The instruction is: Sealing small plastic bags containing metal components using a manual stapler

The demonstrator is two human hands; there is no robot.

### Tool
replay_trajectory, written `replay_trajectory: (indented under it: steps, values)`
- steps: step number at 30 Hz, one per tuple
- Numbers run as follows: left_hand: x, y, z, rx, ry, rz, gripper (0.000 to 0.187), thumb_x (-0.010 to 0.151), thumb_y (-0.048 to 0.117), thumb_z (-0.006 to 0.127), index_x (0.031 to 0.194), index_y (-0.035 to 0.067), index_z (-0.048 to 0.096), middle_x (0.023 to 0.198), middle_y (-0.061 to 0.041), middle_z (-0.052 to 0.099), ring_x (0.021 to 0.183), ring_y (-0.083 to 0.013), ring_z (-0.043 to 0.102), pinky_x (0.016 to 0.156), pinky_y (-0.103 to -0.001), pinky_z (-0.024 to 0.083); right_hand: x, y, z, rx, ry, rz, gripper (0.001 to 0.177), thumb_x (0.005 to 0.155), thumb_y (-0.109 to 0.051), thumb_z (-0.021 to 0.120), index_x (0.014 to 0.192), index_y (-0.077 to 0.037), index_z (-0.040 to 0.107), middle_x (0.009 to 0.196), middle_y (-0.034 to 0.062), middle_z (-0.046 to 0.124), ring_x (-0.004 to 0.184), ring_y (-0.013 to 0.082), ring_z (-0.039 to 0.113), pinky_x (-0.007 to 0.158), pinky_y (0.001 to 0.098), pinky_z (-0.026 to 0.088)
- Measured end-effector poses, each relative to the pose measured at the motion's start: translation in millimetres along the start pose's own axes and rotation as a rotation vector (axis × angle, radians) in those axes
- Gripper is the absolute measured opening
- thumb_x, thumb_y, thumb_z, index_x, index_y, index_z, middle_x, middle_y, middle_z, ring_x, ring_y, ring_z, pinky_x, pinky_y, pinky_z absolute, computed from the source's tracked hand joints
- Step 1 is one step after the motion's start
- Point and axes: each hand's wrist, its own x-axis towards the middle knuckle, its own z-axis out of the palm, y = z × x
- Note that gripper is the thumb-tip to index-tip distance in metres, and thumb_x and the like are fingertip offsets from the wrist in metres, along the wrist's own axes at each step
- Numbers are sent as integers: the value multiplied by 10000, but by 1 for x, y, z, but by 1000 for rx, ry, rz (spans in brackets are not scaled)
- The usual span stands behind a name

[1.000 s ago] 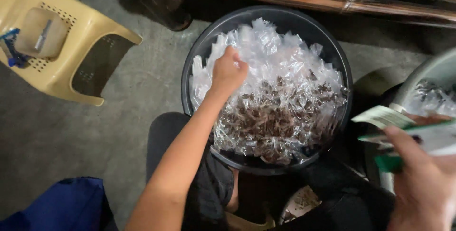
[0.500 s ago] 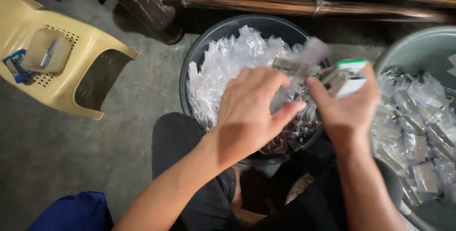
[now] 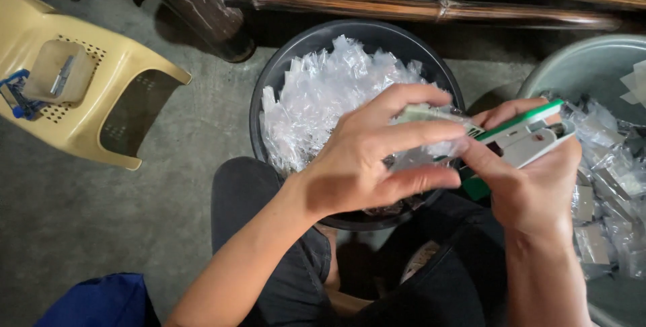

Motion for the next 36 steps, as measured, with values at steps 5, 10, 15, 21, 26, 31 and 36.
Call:
replay_trajectory:
  steps: [5, 10, 15, 21, 26, 31, 36]
  values:
    - [-9, -10, 18, -184, 55, -210, 337, 1042, -77, 665, 1290, 151, 660, 1116, -60, 585, 911, -146, 559, 745, -212, 511, 12, 26, -6, 37, -29, 40, 326, 801, -32, 819, 1032, -103, 601, 1035, 91, 697, 888, 173, 689, 774, 283, 572]
    - [-15, -16, 28, -114, 163, -320, 273, 995, 34, 625, 1239, 35, 501, 1108, -123, 615, 1039, -234, 639, 913, -321, 557, 27, 27, -18, 1027, 419, 592, 419, 747, -273, 845, 1091, -85, 698, 1077, 86, 718, 1042, 212, 699, 962, 426, 584]
    - [-30, -35, 52, 0, 197, -226, 103, 962, -50, 676, 958, -2, 585, 894, -100, 588, 740, -172, 554, 623, -231, 457, 11, 50, 1, 719, 309, 189, 188, 1018, -210, 665, 1189, -171, 600, 962, 56, 647, 916, 217, 657, 905, 364, 576]
    - [-39, -45, 87, 92, 305, -192, 203, 849, -98, 765, 911, 6, 603, 852, -87, 597, 752, -196, 662, 614, -224, 576, 25, 88, 33, 241, 312, 16, 354, 1051, -408, 598, 918, -81, 581, 672, 125, 631, 488, 176, 593, 441, 293, 481]
    - [-44, -56, 99, 241, 380, -316, 281, 771, 114, 855, 948, 134, 637, 803, -2, 587, 765, -205, 711, 670, -329, 613, 29, 105, 34, 385, 302, -46, 367, 1065, -304, 694, 833, -49, 566, 566, 147, 564, 437, 209, 597, 438, 309, 495]
    - [-31, -72, 69, 32, 244, -263, 176, 877, -24, 749, 878, 31, 582, 780, -67, 590, 700, -163, 544, 675, -257, 476, 27, 84, 0, 373, 167, 125, 257, 1028, -287, 754, 1059, -113, 567, 959, 57, 688, 818, 234, 731, 782, 405, 679]
    - [-5, -77, 20, -323, 24, -435, 226, 855, 245, 710, 997, 85, 639, 916, -60, 693, 766, -155, 654, 678, -250, 546, 18, 75, 2, 38, -54, 200, 384, 881, 15, 751, 1143, -93, 492, 1166, 149, 685, 1034, 186, 694, 940, 318, 604]
